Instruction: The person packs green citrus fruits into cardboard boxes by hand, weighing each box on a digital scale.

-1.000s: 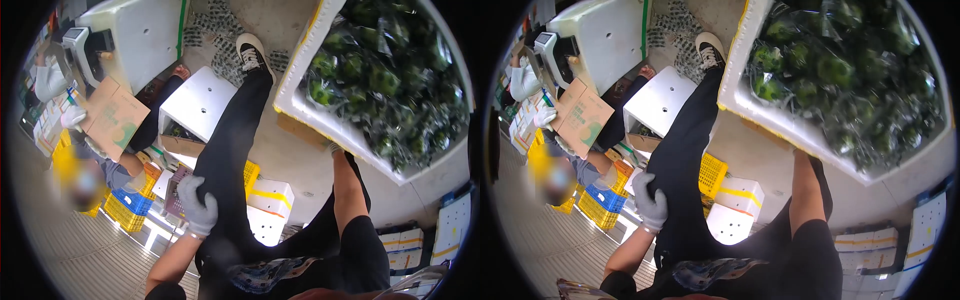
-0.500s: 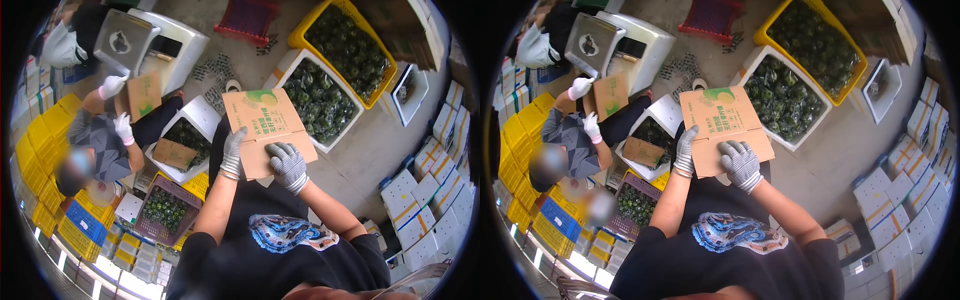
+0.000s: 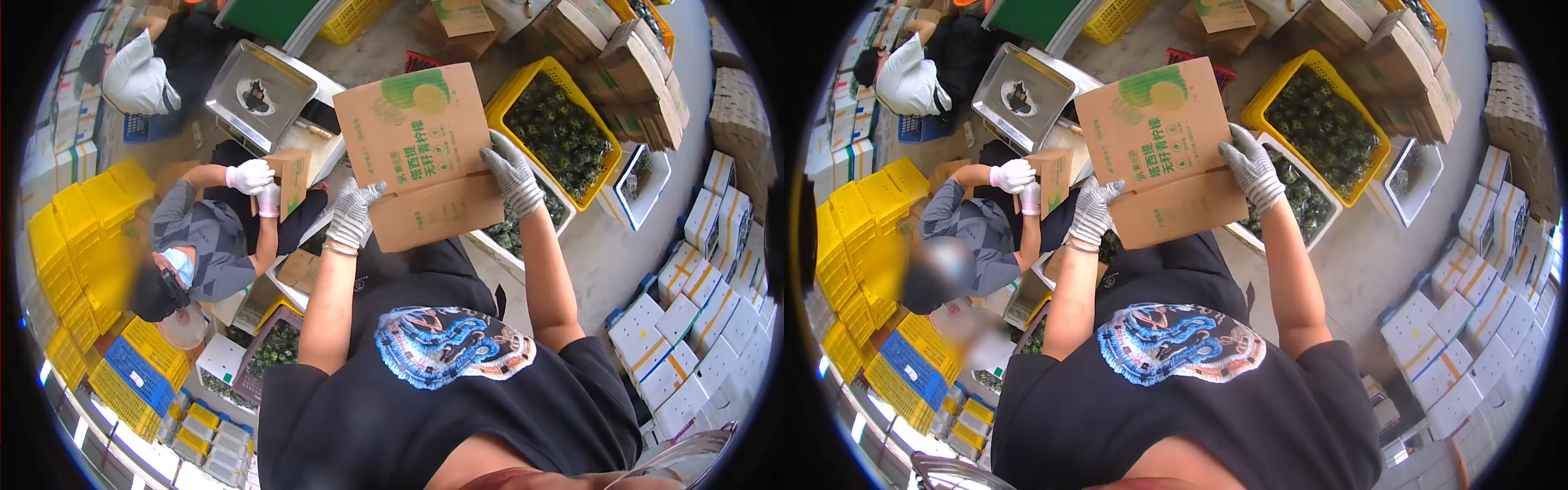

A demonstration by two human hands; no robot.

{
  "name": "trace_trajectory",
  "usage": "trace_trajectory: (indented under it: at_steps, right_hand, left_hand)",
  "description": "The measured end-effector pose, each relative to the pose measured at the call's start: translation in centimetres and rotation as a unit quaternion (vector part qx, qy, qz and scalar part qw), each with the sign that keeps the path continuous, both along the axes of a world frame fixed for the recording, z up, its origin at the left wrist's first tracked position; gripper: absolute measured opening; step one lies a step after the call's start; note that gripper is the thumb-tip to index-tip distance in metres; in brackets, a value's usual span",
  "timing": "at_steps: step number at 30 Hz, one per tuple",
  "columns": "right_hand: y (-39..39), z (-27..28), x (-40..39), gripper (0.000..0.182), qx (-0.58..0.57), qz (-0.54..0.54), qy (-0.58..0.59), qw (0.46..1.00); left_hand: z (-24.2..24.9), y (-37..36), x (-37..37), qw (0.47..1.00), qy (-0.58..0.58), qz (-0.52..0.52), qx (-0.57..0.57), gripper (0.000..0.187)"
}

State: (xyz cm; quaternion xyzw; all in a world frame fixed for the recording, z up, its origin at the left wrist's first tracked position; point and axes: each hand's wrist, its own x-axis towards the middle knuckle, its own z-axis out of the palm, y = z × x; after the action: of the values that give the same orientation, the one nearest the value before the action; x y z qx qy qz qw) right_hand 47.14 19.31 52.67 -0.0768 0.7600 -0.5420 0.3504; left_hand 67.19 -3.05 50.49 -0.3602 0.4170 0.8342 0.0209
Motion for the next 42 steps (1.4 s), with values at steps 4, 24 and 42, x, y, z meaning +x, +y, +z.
trace_trajectory:
  at_steps: [4, 24, 42]
  right_hand:
    - [0.6, -0.8, -1.0, 0.040, -0.006, -0.036, 0.035, 0.999]
    - [23.5, -12.5, -21.2, 0.041, 0.331, -0.322, 0.116, 0.879]
    - [3.8, -21.5, -43.8, 0.055, 0.394, -0.164, 0.013, 0.904]
  left_hand:
    - [-3.8, 0.4, -1.0, 0.775, -0.136, -0.116, -0.607, 0.071]
    - [-8.4, 7.8, -28.4, 0.679, -0.157, -0.546, -0.466, 0.051]
    - [-9.1, -1.6, -43.2, 0.725, -0.221, -0.536, -0.371, 0.048]
